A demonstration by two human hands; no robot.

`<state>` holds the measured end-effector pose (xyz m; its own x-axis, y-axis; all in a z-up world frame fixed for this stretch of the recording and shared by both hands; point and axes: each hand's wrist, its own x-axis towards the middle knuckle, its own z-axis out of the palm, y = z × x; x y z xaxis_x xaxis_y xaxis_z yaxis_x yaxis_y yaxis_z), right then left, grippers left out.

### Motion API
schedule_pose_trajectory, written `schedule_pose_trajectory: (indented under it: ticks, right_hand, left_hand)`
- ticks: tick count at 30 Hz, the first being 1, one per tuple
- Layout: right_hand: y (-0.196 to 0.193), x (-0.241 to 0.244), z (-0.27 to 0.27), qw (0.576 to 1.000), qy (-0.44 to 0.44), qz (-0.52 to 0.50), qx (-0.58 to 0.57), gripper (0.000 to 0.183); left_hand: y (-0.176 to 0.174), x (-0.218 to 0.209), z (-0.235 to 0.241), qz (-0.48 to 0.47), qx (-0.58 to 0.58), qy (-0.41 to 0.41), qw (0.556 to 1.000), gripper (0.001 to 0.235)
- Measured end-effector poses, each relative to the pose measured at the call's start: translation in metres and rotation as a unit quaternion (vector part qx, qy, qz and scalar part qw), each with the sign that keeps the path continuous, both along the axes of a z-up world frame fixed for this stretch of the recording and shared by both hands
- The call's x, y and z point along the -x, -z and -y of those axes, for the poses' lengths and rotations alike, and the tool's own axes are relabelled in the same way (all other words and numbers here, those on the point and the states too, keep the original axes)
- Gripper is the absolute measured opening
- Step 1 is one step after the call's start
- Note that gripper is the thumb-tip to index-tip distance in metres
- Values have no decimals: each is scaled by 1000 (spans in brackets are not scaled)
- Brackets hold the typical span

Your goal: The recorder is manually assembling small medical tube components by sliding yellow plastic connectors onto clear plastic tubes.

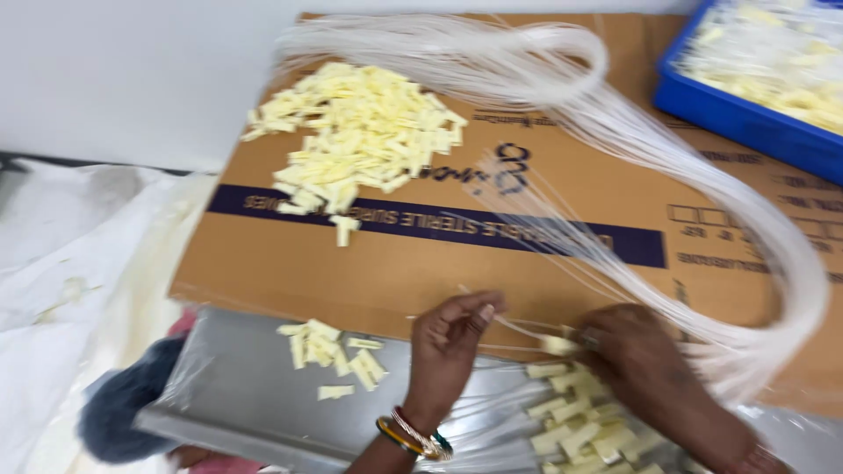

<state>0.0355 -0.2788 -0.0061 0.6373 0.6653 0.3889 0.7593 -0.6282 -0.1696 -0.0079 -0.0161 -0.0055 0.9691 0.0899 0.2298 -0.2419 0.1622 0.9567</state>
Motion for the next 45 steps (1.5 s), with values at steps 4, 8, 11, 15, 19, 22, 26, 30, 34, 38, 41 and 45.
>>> schedule_pose_trajectory:
  ticks: [4, 8, 11, 15, 19, 22, 26, 30, 34, 38, 41, 45]
  right_hand:
    - [23, -23, 52, 997, 5, -46, 65, 29]
    - [-11, -36, 15, 950, 171, -196, 170, 26]
    - [-1, -49, -6, 936, 208, -115, 258, 12]
    - [13, -67, 7, 944, 180, -63, 270, 9]
    - [-15, -53, 2, 945, 226, -95, 215, 12]
    - [-37, -36, -26, 977, 187, -67, 73, 24]
    - [-55, -7, -70, 964, 105, -211, -124, 27]
    - [-82, 24, -91, 956, 8, -187, -226, 27]
    - [-83, 39, -84, 941, 77, -234, -233, 22]
    - [-74, 49, -64, 943, 107, -190, -252, 15]
    - [-69, 52, -58, 942, 123, -189, -250, 16]
    - [-73, 51, -63, 934, 125, -224, -249, 16]
  left_hand:
    - [5, -32, -73, -154, -164, -115, 968, 24]
    - [-3, -78, -138, -62, -472, -335, 813, 42]
    - [12, -104, -168, -102, -535, -325, 774, 39]
    - [10, -100, -169, -138, -537, -268, 788, 24]
    - [-4, -67, -139, -158, -440, -243, 850, 20]
    - [16, -58, -112, -199, -325, -223, 897, 15]
    - [8, -42, -67, -160, 149, -10, 976, 22]
    - [-20, -24, -41, -203, 272, 96, 936, 33]
    - [-22, -20, -38, -191, 272, 107, 937, 45]
    - [-25, -23, -37, -173, 290, 59, 939, 47]
    - [-27, -21, -34, -169, 310, 30, 935, 45]
    - [-33, -17, -29, -169, 325, 7, 931, 43]
